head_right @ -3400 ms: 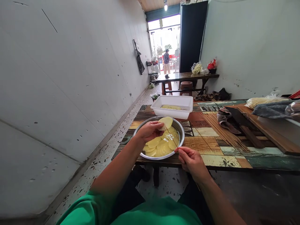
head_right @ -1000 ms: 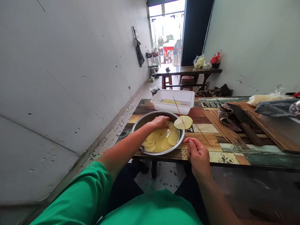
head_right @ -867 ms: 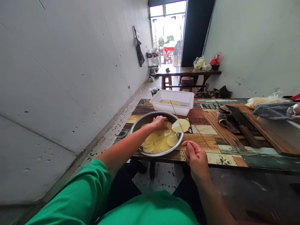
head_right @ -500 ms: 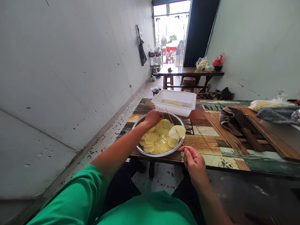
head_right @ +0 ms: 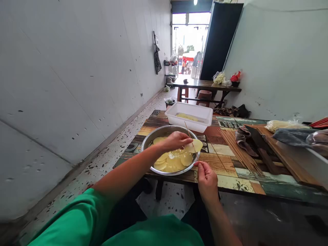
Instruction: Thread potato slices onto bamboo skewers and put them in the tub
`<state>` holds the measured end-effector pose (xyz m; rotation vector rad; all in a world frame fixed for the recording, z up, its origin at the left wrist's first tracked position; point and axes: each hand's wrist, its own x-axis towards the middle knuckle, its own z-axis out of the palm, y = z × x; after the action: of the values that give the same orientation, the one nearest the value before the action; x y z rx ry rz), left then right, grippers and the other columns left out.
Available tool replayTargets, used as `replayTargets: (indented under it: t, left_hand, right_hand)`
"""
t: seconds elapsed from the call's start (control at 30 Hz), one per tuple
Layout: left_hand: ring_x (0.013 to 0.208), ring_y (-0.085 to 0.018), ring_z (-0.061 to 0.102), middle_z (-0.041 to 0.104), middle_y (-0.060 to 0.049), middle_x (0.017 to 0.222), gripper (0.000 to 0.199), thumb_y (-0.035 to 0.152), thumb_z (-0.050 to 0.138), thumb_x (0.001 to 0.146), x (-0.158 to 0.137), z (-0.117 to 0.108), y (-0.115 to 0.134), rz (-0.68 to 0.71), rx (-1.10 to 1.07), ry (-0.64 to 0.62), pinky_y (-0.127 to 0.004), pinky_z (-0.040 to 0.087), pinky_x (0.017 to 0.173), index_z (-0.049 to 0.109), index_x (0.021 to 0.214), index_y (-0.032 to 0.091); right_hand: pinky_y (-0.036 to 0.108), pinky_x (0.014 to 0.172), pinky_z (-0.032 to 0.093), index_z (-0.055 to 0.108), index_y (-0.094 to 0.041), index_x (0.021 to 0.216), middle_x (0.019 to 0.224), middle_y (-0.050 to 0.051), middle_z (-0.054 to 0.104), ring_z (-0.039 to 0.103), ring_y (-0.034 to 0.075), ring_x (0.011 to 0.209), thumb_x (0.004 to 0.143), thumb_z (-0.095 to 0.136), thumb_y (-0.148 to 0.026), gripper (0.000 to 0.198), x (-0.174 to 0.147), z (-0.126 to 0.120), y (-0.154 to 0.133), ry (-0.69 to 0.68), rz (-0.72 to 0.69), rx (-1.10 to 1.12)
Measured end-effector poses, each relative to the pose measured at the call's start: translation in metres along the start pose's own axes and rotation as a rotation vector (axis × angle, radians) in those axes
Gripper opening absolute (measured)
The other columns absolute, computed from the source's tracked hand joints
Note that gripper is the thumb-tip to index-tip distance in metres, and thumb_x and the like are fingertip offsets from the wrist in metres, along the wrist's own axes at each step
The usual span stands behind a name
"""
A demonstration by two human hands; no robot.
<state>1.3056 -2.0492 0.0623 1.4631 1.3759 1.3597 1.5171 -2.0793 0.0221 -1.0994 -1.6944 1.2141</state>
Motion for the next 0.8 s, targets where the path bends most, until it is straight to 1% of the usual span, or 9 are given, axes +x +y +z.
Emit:
replayTargets:
  t: [0.13, 0.2, 0.33, 0.43, 0.5, 0.63, 0.7, 0.73, 0.8]
  left_hand:
    - [0.042, -0.012, 0.054, 0.062, -0.002, 0.049, 0.032, 0.037, 0.062, 0.08, -0.017, 0.015, 0.009, 0.028, 0.018, 0.032, -0.021, 0.038, 0.042, 0.064, 0.055, 0.017]
    - [0.043, -0.012, 0.053, 0.062, -0.003, 0.049, 0.032, 0.037, 0.062, 0.079, -0.021, 0.016, 0.011, -0.005, -0.008, 0.044, -0.021, 0.037, 0.042, 0.064, 0.054, 0.017]
    - [0.043, -0.012, 0.054, 0.062, -0.003, 0.049, 0.035, 0.046, 0.069, 0.074, -0.026, 0.007, 0.014, -0.058, -0.187, -0.053, -0.021, 0.037, 0.042, 0.065, 0.056, 0.016]
    - [0.044, -0.011, 0.056, 0.063, -0.002, 0.051, 0.033, 0.046, 0.073, 0.071, -0.03, 0.004, 0.019, -0.058, -0.205, -0.185, -0.021, 0.04, 0.044, 0.067, 0.058, 0.015]
    - [0.044, -0.011, 0.056, 0.062, -0.002, 0.052, 0.035, 0.046, 0.073, 0.072, -0.032, 0.004, 0.022, -0.071, -0.206, -0.233, -0.021, 0.04, 0.045, 0.066, 0.058, 0.015]
    - [0.049, -0.012, 0.06, 0.067, -0.007, 0.058, 0.043, 0.054, 0.068, 0.078, -0.023, -0.004, 0.02, -0.129, -0.231, -0.29, -0.021, 0.042, 0.047, 0.068, 0.065, 0.013]
    - [0.053, -0.013, 0.063, 0.071, -0.01, 0.067, 0.042, 0.053, 0.064, 0.082, -0.01, -0.014, 0.011, -0.149, -0.172, -0.229, -0.022, 0.044, 0.049, 0.072, 0.073, 0.012]
    - [0.055, -0.014, 0.064, 0.072, -0.009, 0.069, 0.037, 0.048, 0.063, 0.084, -0.002, -0.019, 0.006, -0.14, -0.08, -0.137, -0.023, 0.045, 0.052, 0.073, 0.076, 0.013]
    - [0.067, -0.016, 0.067, 0.074, -0.008, 0.075, 0.022, 0.035, 0.067, 0.082, 0.014, -0.027, -0.007, -0.094, 0.258, 0.02, -0.025, 0.051, 0.063, 0.075, 0.078, 0.016]
  right_hand:
    - [0.028, 0.041, 0.023, 0.069, -0.023, 0.084, 0.044, -0.005, 0.035, 0.034, 0.014, 0.041, 0.084, 0.057, -0.06, 0.039, 0.002, 0.005, -0.009, 0.077, -0.116, -0.095]
    - [0.028, 0.04, 0.022, 0.069, -0.023, 0.085, 0.044, -0.005, 0.034, 0.033, 0.014, 0.041, 0.084, 0.058, -0.058, 0.036, 0.002, 0.006, -0.012, 0.078, -0.114, -0.081]
    - [0.025, 0.038, 0.017, 0.065, -0.022, 0.082, 0.045, -0.008, 0.03, 0.025, 0.01, 0.039, 0.074, 0.069, -0.059, 0.039, 0.001, 0.008, -0.018, 0.017, 0.049, 0.178]
    - [0.021, 0.036, 0.011, 0.062, -0.02, 0.08, 0.047, -0.013, 0.022, 0.014, 0.005, 0.038, 0.066, 0.077, -0.057, 0.043, 0.002, 0.009, -0.025, -0.144, 0.214, 0.441]
    - [0.02, 0.035, 0.01, 0.061, -0.02, 0.081, 0.047, -0.014, 0.02, 0.01, 0.003, 0.037, 0.065, 0.079, -0.055, 0.043, 0.003, 0.009, -0.029, -0.208, 0.264, 0.515]
    - [0.018, 0.036, 0.011, 0.06, -0.019, 0.08, 0.045, -0.013, 0.025, 0.016, 0.003, 0.037, 0.067, 0.079, -0.053, 0.041, 0.005, 0.009, -0.032, -0.043, 0.141, 0.481]
    - [0.018, 0.036, 0.012, 0.06, -0.019, 0.079, 0.044, -0.012, 0.026, 0.019, 0.003, 0.037, 0.068, 0.078, -0.052, 0.039, 0.005, 0.006, -0.032, 0.053, 0.075, 0.449]
    - [0.018, 0.036, 0.013, 0.06, -0.019, 0.079, 0.044, -0.012, 0.026, 0.02, 0.003, 0.037, 0.069, 0.078, -0.052, 0.038, 0.004, 0.004, -0.032, 0.082, 0.059, 0.439]
    - [0.018, 0.036, 0.014, 0.061, -0.019, 0.079, 0.045, -0.012, 0.026, 0.02, 0.003, 0.036, 0.069, 0.077, -0.051, 0.038, 0.002, -0.001, -0.031, 0.1, 0.056, 0.434]
